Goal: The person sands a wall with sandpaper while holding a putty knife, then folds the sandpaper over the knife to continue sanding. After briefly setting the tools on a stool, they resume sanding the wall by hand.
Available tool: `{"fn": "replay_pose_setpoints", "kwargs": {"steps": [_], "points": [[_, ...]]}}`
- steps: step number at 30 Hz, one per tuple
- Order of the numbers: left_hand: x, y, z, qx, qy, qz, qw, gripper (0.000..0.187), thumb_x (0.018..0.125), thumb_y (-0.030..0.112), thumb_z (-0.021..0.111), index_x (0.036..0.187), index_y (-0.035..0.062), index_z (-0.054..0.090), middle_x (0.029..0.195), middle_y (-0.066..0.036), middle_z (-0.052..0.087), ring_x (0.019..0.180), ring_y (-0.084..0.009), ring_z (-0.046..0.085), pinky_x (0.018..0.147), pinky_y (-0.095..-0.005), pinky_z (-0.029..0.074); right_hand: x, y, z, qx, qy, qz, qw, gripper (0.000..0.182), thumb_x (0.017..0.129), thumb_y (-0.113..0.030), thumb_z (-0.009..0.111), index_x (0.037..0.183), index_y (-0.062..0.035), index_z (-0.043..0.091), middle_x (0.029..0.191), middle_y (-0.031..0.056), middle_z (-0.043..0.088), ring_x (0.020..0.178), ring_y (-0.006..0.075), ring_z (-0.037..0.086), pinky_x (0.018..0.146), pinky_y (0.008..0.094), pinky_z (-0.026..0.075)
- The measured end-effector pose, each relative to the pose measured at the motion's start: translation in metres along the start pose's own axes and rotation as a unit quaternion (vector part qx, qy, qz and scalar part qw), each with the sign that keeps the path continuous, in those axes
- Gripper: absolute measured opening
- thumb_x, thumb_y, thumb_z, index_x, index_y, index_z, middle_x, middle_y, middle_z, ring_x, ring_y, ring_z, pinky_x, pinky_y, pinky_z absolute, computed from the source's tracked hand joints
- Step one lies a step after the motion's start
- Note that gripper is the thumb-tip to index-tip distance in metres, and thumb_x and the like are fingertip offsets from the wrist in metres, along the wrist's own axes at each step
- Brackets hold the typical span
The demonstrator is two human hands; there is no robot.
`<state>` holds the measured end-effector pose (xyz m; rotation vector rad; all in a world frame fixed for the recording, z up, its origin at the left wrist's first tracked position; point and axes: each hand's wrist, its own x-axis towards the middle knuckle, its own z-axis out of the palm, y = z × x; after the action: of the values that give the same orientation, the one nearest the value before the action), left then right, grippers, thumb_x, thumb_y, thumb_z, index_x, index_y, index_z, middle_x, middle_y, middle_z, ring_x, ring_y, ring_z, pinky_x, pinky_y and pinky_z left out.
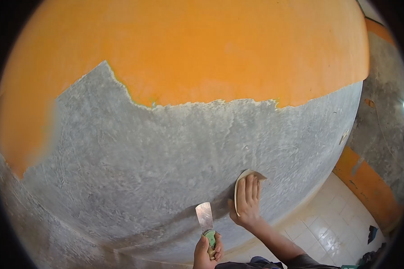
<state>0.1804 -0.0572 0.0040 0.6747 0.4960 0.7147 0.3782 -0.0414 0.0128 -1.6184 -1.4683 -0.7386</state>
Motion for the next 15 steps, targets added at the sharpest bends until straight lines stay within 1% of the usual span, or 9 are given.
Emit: {"fn": "replay_pose_setpoints", "kwargs": {"steps": [1, 3, 4, 6, 10, 12, 14, 15], "points": [[0.001, 0.001, 0.001, 0.003, 0.007, -0.001, 1.0, 0.046, 0.089, 0.052, 0.055, 0.107, 0.0092, 0.052, 0.058, -0.001, 0.042, 0.037, -0.0076, 0.028, 0.035, -0.0216, 0.026, 0.014, 0.001, -0.011, -0.002, 0.003, 0.004, 1.0, 0.071, 0.082, -0.014, 0.055, 0.136, 0.0198, 0.022, 0.14, 0.0462, 0.014, 0.132, 0.0615, 0.01, 0.107, 0.065, 0.009], [0.002, 0.002, 0.001, 0.019, 0.004, -0.003, 1.0, 0.047, 0.089, 0.052, 0.055, 0.107, 0.0089, 0.053, 0.058, -0.001, 0.043, 0.037, -0.0074, 0.029, 0.035, -0.0213, 0.026, 0.059, 0.014, -0.039, -0.025, 0.092, 0.054, 0.994, 0.071, 0.085, -0.018, 0.055, 0.138, 0.0169, 0.023, 0.144, 0.0411, 0.013, 0.134, 0.058, 0.01, 0.107, 0.0647, 0.009], [0.004, 0.001, 0.002, 0.027, 0.0, 0.001, 1.0, 0.048, 0.088, 0.052, 0.055, 0.107, 0.0085, 0.053, 0.058, 0.0, 0.043, 0.038, -0.0072, 0.029, 0.035, -0.0211, 0.027, 0.075, 0.022, -0.051, 0.015, 0.102, 0.059, 0.993, 0.069, 0.087, -0.015, 0.05, 0.139, 0.017, 0.017, 0.145, 0.0418, 0.006, 0.134, 0.0582, 0.004, 0.107, 0.0646, 0.005], [0.005, 0.003, 0.005, 0.035, -0.005, -0.005, 0.999, 0.048, 0.088, 0.053, 0.055, 0.107, 0.0081, 0.053, 0.059, 0.0, 0.044, 0.038, -0.007, 0.03, 0.036, -0.0209, 0.027, 0.086, 0.037, -0.052, 0.036, 0.154, 0.048, 0.986, 0.068, 0.088, -0.014, 0.047, 0.139, 0.0185, 0.015, 0.143, 0.0434, 0.007, 0.134, 0.0596, 0.004, 0.107, 0.0651, 0.006], [0.008, -0.001, 0.01, 0.04, -0.007, 0.011, 0.999, 0.049, 0.089, 0.052, 0.055, 0.108, 0.0068, 0.052, 0.06, -0.001, 0.045, 0.039, -0.0066, 0.031, 0.037, -0.0205, 0.028, 0.026, 0.039, -0.011, 0.03, 0.151, 0.029, 0.988, 0.067, 0.09, -0.014, 0.045, 0.138, 0.0198, 0.015, 0.143, 0.0441, 0.007, 0.133, 0.0611, 0.003, 0.107, 0.0655, 0.007], [0.01, -0.004, 0.016, 0.025, -0.017, 0.005, 1.0, 0.05, 0.089, 0.053, 0.055, 0.108, 0.0071, 0.052, 0.06, -0.001, 0.045, 0.039, -0.0067, 0.031, 0.037, -0.0206, 0.028, -0.001, 0.04, 0.002, 0.016, 0.085, 0.026, 0.996, 0.065, 0.09, -0.013, 0.044, 0.138, 0.0205, 0.014, 0.143, 0.0446, 0.007, 0.132, 0.0618, 0.004, 0.106, 0.0657, 0.007], [0.012, -0.004, 0.025, 0.014, -0.03, -0.001, 0.999, 0.05, 0.088, 0.053, 0.055, 0.107, 0.0073, 0.052, 0.06, -0.001, 0.045, 0.039, -0.0068, 0.031, 0.037, -0.0208, 0.028, 0.035, 0.048, -0.028, 0.043, 0.091, 0.027, 0.995, 0.066, 0.09, -0.014, 0.045, 0.138, 0.0203, 0.014, 0.142, 0.0452, 0.008, 0.133, 0.0615, 0.003, 0.106, 0.0658, 0.005], [0.013, -0.005, 0.031, 0.01, -0.048, -0.016, 0.999, 0.048, 0.089, 0.052, 0.055, 0.107, 0.0071, 0.052, 0.06, -0.001, 0.046, 0.039, -0.0072, 0.031, 0.037, -0.0213, 0.029, 0.061, 0.059, -0.047, 0.05, 0.117, 0.041, 0.991, 0.068, 0.089, -0.014, 0.047, 0.137, 0.0208, 0.014, 0.141, 0.0458, 0.008, 0.133, 0.0615, 0.003, 0.106, 0.0658, 0.005]]}}
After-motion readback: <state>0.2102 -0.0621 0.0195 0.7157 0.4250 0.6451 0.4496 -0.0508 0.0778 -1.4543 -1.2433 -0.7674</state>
